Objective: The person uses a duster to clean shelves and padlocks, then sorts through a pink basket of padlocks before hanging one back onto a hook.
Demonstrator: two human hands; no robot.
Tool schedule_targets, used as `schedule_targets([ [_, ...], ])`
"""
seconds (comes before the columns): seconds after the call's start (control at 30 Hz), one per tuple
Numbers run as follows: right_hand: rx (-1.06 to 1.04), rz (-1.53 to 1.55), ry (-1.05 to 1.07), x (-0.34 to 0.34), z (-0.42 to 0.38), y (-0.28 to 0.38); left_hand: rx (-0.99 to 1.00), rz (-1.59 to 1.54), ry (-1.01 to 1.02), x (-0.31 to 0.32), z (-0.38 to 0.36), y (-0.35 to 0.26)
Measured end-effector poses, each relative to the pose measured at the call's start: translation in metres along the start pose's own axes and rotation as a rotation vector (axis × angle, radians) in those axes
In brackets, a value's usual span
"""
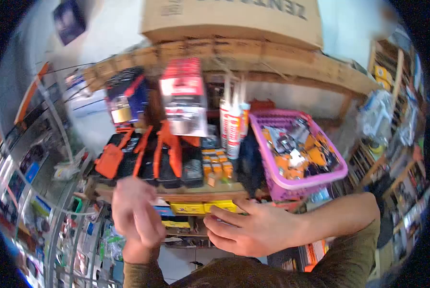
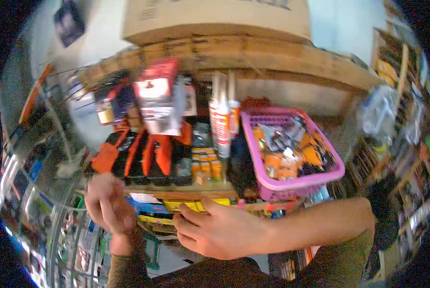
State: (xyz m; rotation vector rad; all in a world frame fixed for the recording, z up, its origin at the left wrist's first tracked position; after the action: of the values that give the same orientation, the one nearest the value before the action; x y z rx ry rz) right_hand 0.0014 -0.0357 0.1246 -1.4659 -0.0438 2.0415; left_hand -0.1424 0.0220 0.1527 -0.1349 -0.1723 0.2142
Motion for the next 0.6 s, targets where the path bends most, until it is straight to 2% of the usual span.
schedule_targets([
  [0.03, 0.001, 0.034, 0.040, 0.000, -0.014, -0.002, -0.024, -0.043, 0.030, 0.010, 0.000, -0.009],
  [0.1, 0.015, 0.070, 0.029, -0.008, -0.043, -0.012, 0.190, -0.154, 0.470, 0.060, -0.008, -0.044],
  [0.13, 0.020, 0.061, -0.010, -0.014, -0.059, -0.023, 0.173, -0.199, 0.495, 0.072, -0.008, -0.048],
  [0.2, 0.090, 0.014, -0.009, -0.015, -0.098, -0.043, 0.206, -0.256, 0.764, 0.116, -0.018, -0.057],
  [0.23, 0.120, 0.023, -0.002, -0.014, -0.120, -0.047, 0.195, -0.282, 0.779, 0.133, -0.022, -0.057],
  [0.3, 0.203, -0.091, -0.185, -0.030, -0.161, -0.058, 0.236, -0.291, 0.922, 0.172, -0.033, -0.062],
  [0.33, 0.258, -0.101, -0.186, -0.034, -0.175, -0.063, 0.203, -0.309, 1.015, 0.195, -0.039, -0.063],
  [0.37, 0.267, -0.090, -0.188, -0.038, -0.190, -0.067, 0.194, -0.313, 1.026, 0.213, -0.042, -0.063],
  [0.43, 0.417, -0.060, -0.195, -0.044, -0.223, -0.083, 0.103, -0.350, 1.107, 0.252, -0.061, -0.053],
  [0.47, 0.454, -0.066, -0.222, -0.049, -0.238, -0.091, -0.004, -0.427, 1.162, 0.274, -0.074, -0.043],
  [0.5, 0.458, -0.053, -0.222, -0.051, -0.250, -0.098, -0.017, -0.426, 1.168, 0.292, -0.082, -0.040],
  [0.57, 0.593, -0.019, -0.296, -0.057, -0.278, -0.121, -0.110, -0.214, 1.210, 0.329, -0.102, -0.022],
  [0.6, 0.643, 0.019, -0.302, -0.058, -0.289, -0.132, -0.108, -0.229, 1.204, 0.343, -0.110, -0.018],
])
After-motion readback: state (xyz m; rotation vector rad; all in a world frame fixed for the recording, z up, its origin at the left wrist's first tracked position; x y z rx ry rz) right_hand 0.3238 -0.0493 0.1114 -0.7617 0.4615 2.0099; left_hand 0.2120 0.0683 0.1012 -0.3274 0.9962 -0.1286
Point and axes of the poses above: each hand's wrist, its own z-axis towards the middle knuckle, its own x-axis out of the palm, y = z × x, the point moved 8 cm from there along z, towards the middle knuckle, and after that the axes turned 5 degrees about z, right-handed, at the moved point
